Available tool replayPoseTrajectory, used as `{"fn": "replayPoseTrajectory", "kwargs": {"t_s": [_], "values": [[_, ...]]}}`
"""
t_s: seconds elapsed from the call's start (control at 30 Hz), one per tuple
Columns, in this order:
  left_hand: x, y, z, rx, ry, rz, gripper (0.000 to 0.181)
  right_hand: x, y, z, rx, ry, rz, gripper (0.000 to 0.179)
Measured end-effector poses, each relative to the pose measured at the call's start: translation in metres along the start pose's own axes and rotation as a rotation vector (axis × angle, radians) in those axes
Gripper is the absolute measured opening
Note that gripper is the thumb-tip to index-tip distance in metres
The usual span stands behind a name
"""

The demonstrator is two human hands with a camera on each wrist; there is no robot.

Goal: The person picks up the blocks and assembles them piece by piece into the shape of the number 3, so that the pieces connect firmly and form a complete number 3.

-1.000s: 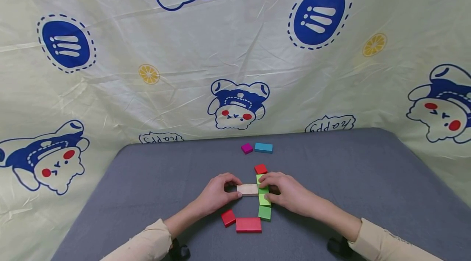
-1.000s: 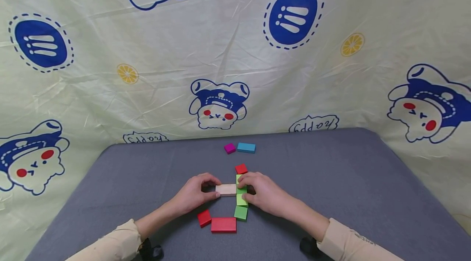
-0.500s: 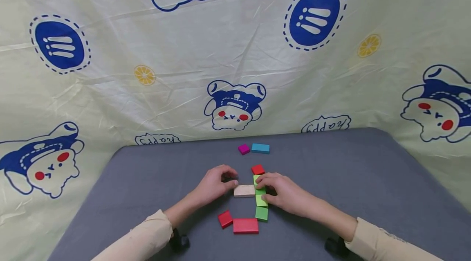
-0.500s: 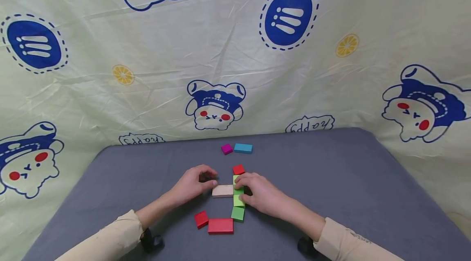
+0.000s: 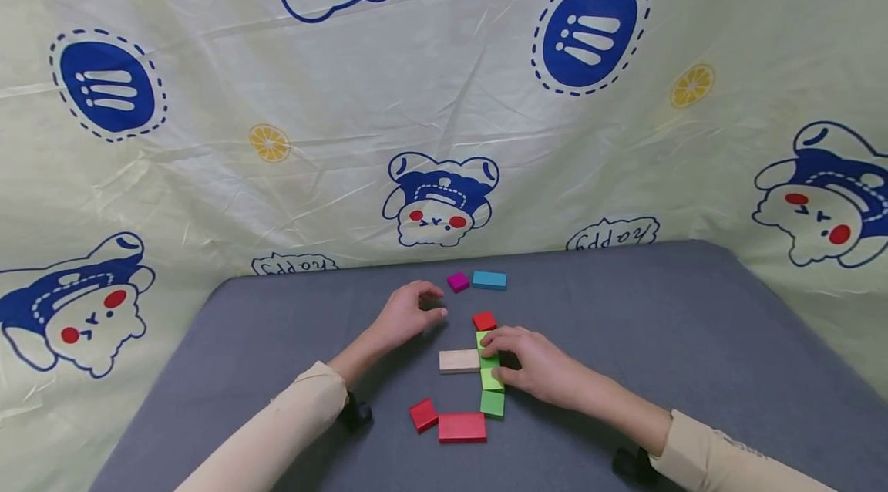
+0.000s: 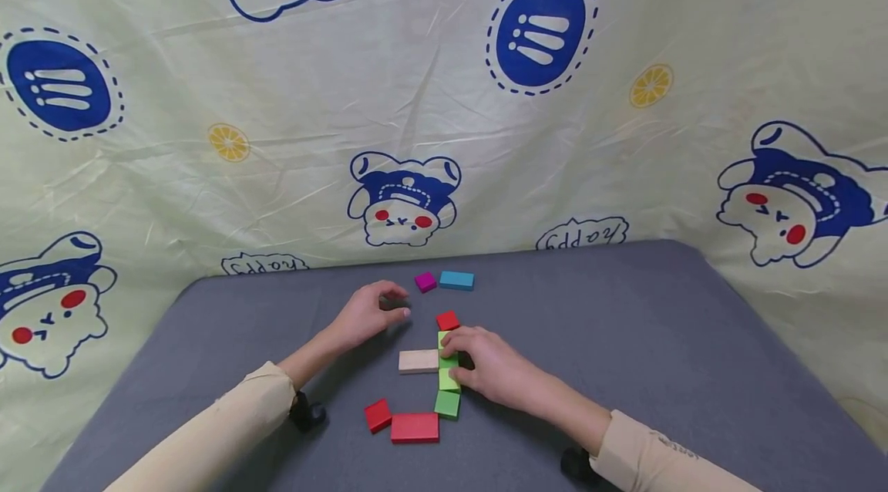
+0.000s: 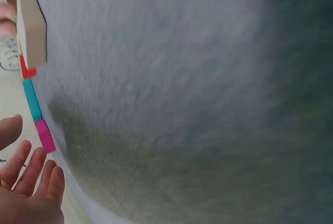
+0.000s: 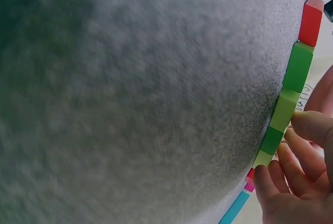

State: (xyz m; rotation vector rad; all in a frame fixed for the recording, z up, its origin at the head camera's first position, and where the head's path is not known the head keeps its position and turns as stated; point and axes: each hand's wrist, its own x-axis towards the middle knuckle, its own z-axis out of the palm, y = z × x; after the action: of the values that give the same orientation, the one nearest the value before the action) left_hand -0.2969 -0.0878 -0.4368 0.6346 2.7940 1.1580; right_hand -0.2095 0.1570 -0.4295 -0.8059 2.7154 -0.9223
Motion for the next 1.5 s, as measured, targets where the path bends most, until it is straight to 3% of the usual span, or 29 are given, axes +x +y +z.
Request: {"fn": "replayPoseTrajectory", "kwargs": {"t_s": [0.23, 0.47, 0.77, 1.13, 1.5], "values": [[0.025, 0.001, 0.006, 0.000, 0.048, -0.031, 0.038, -0.002, 0.000, 0.001, 0.013, -0.011, 0.025, 0.026], [0.046, 0.000, 0.016, -0.011, 0.061, -0.006, 0.041, -0.002, -0.002, 0.003, 0.010, 0.002, 0.018, 0.025], [0.064, -0.001, 0.023, -0.032, 0.030, 0.003, 0.044, 0.000, -0.004, 0.005, 0.012, -0.002, 0.004, 0.025], [0.078, 0.010, 0.025, 0.000, -0.082, 0.027, 0.043, -0.002, -0.005, 0.001, 0.013, 0.000, -0.016, 0.024], [0.085, 0.015, 0.037, 0.072, -0.068, 0.028, 0.034, -0.004, -0.002, -0.001, 0.016, 0.006, -0.009, 0.024]]}}
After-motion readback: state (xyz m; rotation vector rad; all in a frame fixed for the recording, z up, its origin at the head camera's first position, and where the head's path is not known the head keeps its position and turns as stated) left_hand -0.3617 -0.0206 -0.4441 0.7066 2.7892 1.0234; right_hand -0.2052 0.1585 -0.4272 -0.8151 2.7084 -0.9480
